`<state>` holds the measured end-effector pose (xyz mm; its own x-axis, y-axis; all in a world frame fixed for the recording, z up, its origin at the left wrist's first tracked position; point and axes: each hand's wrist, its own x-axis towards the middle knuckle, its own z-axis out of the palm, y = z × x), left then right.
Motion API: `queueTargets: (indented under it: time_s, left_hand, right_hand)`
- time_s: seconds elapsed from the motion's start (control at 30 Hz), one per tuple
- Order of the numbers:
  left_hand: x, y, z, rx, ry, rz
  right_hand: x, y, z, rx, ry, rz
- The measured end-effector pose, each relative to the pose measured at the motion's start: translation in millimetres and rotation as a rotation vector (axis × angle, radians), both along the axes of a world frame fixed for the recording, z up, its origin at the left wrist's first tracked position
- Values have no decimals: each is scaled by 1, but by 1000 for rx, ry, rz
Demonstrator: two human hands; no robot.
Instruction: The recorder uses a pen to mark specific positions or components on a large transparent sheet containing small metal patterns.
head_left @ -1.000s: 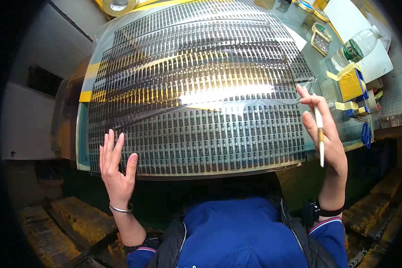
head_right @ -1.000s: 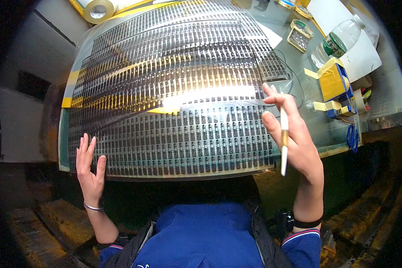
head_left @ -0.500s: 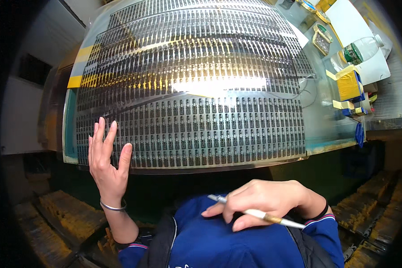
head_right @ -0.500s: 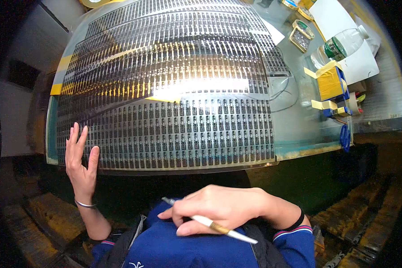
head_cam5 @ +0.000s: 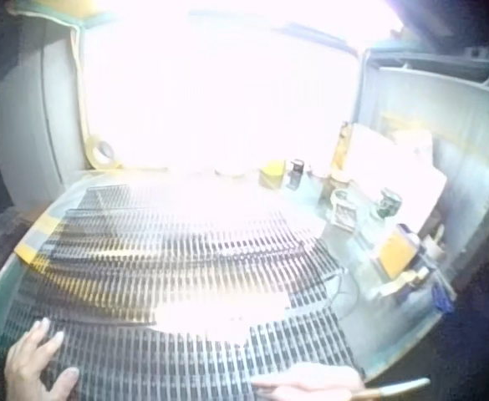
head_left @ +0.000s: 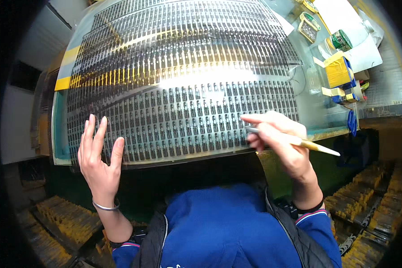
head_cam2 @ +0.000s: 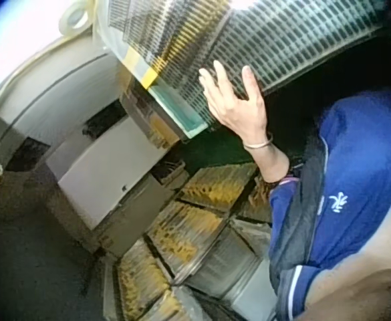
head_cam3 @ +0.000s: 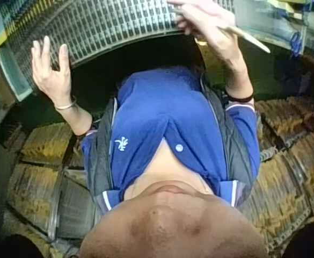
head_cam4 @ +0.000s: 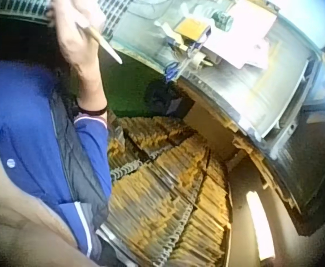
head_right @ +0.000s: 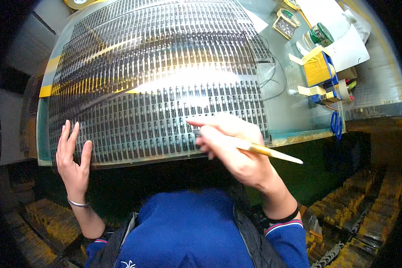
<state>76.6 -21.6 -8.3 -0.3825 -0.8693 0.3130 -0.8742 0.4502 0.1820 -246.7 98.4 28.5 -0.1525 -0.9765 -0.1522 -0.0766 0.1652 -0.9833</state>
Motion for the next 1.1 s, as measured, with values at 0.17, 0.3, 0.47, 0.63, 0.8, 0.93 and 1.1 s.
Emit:
queueTargets:
  time_s: [0.17,0.3,0.47,0.63,0.8,0.93,1.1]
  left_hand:
    - [-3,0,1,-16,-26,9]
    - [-3,0,-2,-32,-2,-2]
    - [-1,-1,-3,-29,-18,-5]
    - [-3,-1,-2,-31,31,-8]
    - [-4,-2,-2,-24,25,2]
    - [-5,-2,-1,-8,23,6]
    - [-2,-2,-3,-3,8,8]
  right_hand:
    - [6,-13,-23,-37,124,64]
    - [10,-17,-31,-159,266,56]
    - [14,-15,-36,-176,230,-31]
    - [9,-15,-35,-205,309,70]
    - [6,-16,-32,-216,296,108]
    - [13,-15,-34,-157,213,-21]
    - [9,-15,-31,-87,197,78]
